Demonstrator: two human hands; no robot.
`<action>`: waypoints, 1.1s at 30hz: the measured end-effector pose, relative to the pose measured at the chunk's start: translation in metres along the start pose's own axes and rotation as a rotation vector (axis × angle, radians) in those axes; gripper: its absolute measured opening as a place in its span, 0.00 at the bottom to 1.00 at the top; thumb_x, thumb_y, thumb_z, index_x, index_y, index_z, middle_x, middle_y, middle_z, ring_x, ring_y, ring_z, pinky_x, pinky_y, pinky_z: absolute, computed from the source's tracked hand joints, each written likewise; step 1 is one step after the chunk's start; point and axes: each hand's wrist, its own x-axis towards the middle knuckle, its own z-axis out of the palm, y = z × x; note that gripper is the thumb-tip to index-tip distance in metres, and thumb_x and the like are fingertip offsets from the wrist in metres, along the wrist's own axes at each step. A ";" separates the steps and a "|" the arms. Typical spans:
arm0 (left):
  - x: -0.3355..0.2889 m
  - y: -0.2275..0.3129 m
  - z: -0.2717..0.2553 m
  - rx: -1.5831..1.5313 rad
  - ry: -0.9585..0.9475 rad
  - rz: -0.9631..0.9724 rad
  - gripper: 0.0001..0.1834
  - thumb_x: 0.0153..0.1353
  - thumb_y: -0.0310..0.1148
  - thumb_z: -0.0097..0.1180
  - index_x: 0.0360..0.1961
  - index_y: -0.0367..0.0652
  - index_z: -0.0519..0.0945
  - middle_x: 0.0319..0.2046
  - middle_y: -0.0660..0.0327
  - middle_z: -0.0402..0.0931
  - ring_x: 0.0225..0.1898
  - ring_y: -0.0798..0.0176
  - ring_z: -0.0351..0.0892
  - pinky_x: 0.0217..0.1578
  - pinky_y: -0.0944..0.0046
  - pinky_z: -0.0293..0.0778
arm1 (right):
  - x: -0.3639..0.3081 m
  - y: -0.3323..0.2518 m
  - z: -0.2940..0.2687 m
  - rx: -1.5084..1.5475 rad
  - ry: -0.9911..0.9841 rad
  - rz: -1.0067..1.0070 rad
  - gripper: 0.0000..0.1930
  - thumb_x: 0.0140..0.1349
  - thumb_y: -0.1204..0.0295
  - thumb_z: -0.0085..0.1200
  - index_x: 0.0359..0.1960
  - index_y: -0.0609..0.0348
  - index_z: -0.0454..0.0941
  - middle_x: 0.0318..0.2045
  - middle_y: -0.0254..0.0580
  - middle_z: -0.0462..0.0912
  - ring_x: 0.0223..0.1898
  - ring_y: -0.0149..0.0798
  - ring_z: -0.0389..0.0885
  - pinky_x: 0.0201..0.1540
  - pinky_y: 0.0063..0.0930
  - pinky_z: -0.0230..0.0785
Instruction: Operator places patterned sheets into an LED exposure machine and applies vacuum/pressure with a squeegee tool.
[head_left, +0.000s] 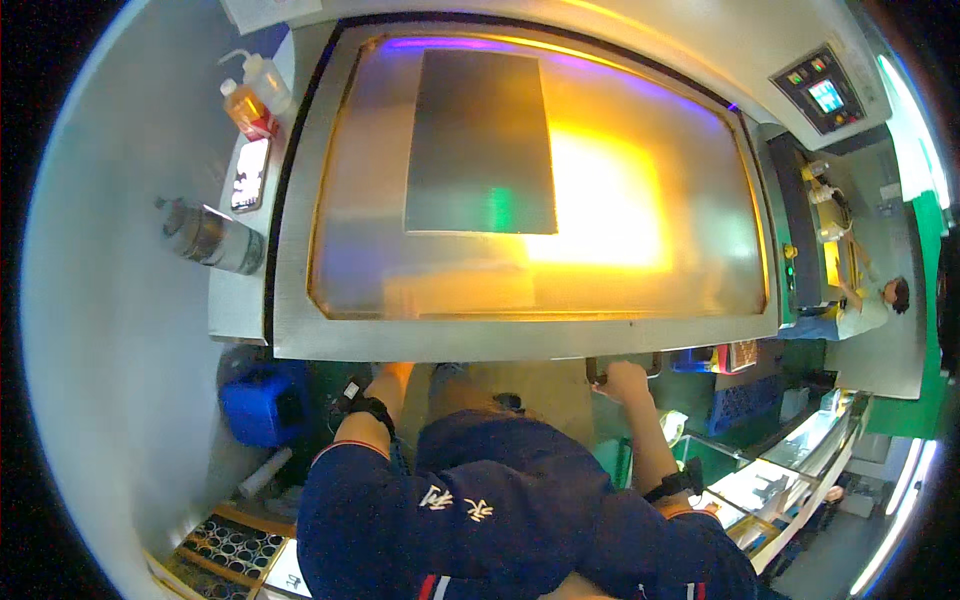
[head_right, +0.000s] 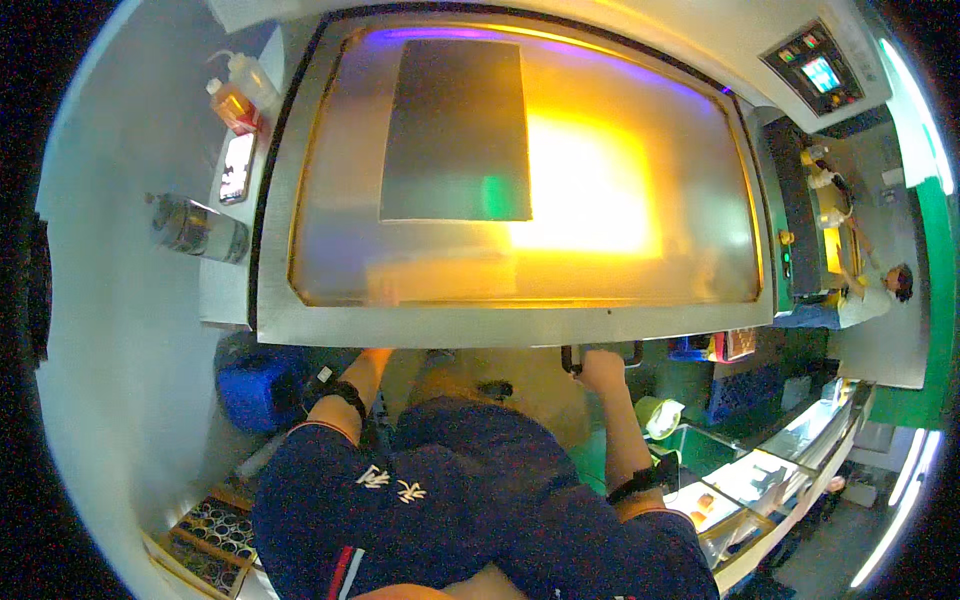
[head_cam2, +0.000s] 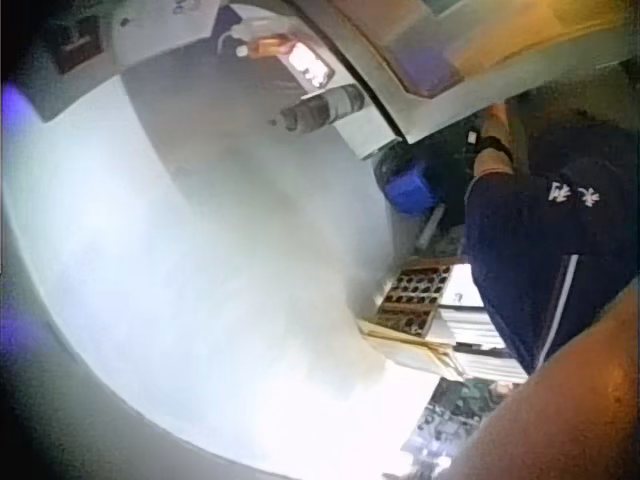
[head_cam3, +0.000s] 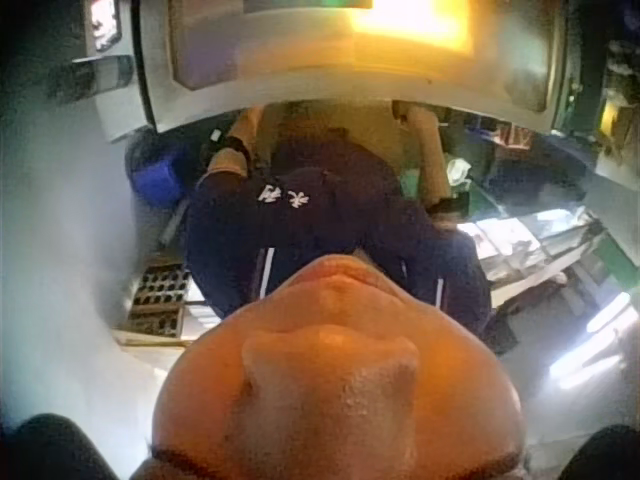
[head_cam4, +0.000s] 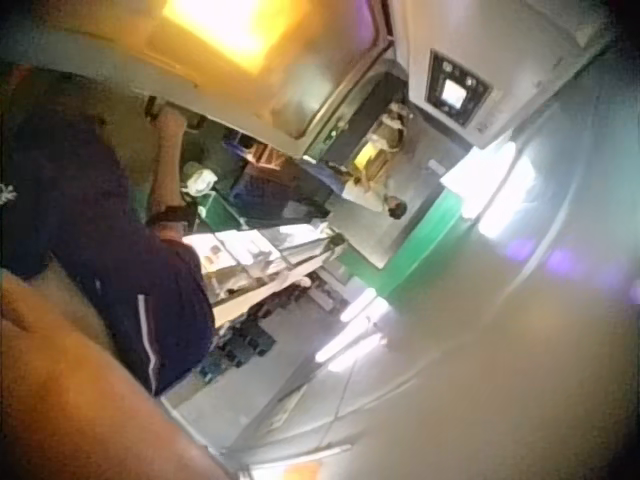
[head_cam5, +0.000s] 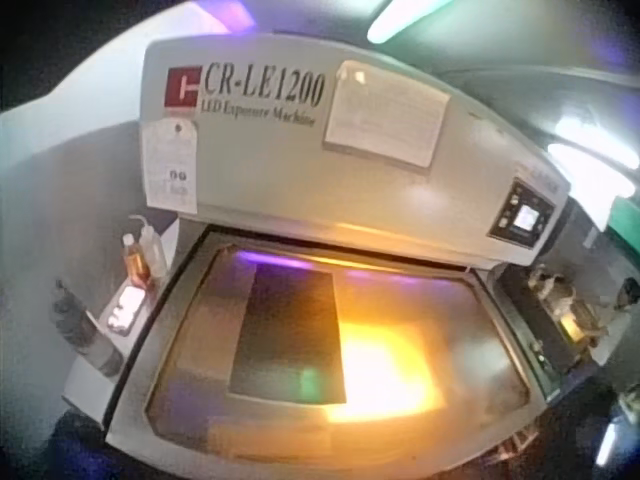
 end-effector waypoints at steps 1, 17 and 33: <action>0.004 -0.006 0.003 0.003 0.020 -0.017 0.28 0.65 0.50 0.50 0.59 0.44 0.74 0.58 0.51 0.75 0.59 0.50 0.74 0.58 0.51 0.69 | 0.002 0.001 0.003 -0.014 -0.014 0.004 0.23 0.49 0.45 0.66 0.30 0.53 0.87 0.31 0.49 0.86 0.36 0.51 0.85 0.41 0.45 0.77; -0.009 0.007 0.013 -0.042 0.140 0.018 0.28 0.64 0.50 0.50 0.57 0.42 0.74 0.56 0.49 0.76 0.57 0.46 0.75 0.56 0.49 0.71 | 0.008 -0.021 0.001 0.100 -0.014 0.013 0.30 0.48 0.39 0.60 0.23 0.60 0.83 0.25 0.53 0.84 0.32 0.55 0.84 0.38 0.46 0.77; -0.153 0.031 -0.088 0.315 -0.449 0.063 0.17 0.54 0.35 0.55 0.46 0.53 0.82 0.40 0.51 0.83 0.45 0.43 0.81 0.47 0.47 0.77 | -0.040 -0.018 0.043 0.483 0.763 -0.298 0.22 0.51 0.59 0.67 0.44 0.55 0.79 0.45 0.49 0.81 0.48 0.49 0.79 0.50 0.44 0.70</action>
